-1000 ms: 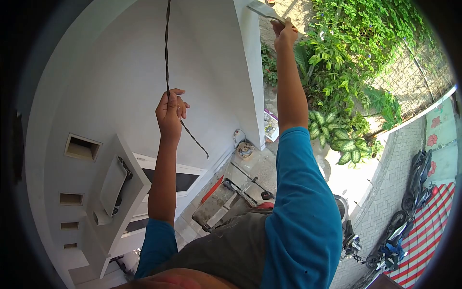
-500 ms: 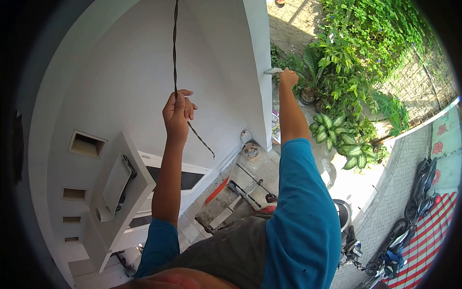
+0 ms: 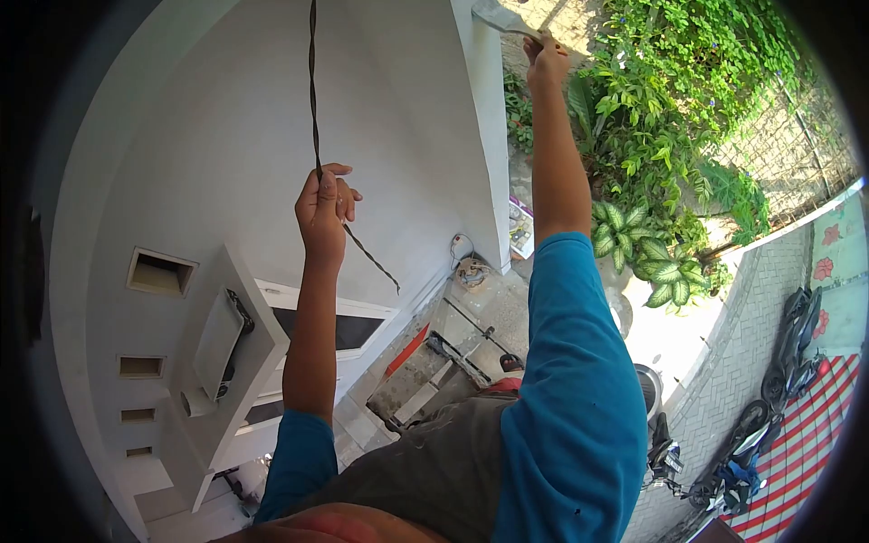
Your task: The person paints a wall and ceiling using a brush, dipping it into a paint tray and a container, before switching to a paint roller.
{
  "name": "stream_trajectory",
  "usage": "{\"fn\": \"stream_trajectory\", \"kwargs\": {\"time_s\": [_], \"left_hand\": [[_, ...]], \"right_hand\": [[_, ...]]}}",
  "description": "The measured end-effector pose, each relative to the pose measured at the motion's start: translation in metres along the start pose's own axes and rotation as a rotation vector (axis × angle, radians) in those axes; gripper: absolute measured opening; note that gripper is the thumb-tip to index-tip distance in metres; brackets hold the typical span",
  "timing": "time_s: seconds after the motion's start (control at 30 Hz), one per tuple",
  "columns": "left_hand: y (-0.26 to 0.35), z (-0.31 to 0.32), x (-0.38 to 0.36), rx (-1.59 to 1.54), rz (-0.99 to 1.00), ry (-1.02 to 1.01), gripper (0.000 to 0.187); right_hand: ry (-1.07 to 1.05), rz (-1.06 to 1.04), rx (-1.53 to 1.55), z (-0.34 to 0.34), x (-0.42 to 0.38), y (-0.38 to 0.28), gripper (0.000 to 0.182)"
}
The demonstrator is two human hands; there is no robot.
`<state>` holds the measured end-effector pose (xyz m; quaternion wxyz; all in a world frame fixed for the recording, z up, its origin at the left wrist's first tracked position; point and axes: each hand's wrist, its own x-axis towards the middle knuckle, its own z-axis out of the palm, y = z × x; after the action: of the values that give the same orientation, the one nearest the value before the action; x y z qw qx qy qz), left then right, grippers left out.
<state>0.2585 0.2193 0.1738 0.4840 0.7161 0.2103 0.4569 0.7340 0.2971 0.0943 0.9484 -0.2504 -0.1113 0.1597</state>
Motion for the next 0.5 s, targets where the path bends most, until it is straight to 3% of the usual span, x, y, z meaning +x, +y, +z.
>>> {"fn": "stream_trajectory", "kwargs": {"time_s": [0.17,0.27,0.33,0.4,0.5], "left_hand": [[-0.002,0.001,-0.001,-0.024,0.002,0.0,0.037],[-0.002,0.002,-0.001,-0.025,-0.011,0.0,0.037],[-0.001,0.002,0.0,-0.013,-0.008,-0.015,0.037],[-0.001,0.0,0.001,0.002,-0.004,-0.019,0.037],[-0.001,-0.002,0.001,0.005,-0.015,-0.014,0.037]], "right_hand": [[0.319,0.159,-0.116,-0.108,-0.059,0.074,0.021],[0.47,0.149,-0.354,-0.144,-0.086,0.088,0.023],[0.408,0.085,-0.783,-0.162,-0.092,0.096,0.023],[0.344,0.021,-0.77,-0.142,-0.083,0.098,0.022],[0.283,-0.019,-0.536,-0.033,-0.079,0.051,0.022]]}}
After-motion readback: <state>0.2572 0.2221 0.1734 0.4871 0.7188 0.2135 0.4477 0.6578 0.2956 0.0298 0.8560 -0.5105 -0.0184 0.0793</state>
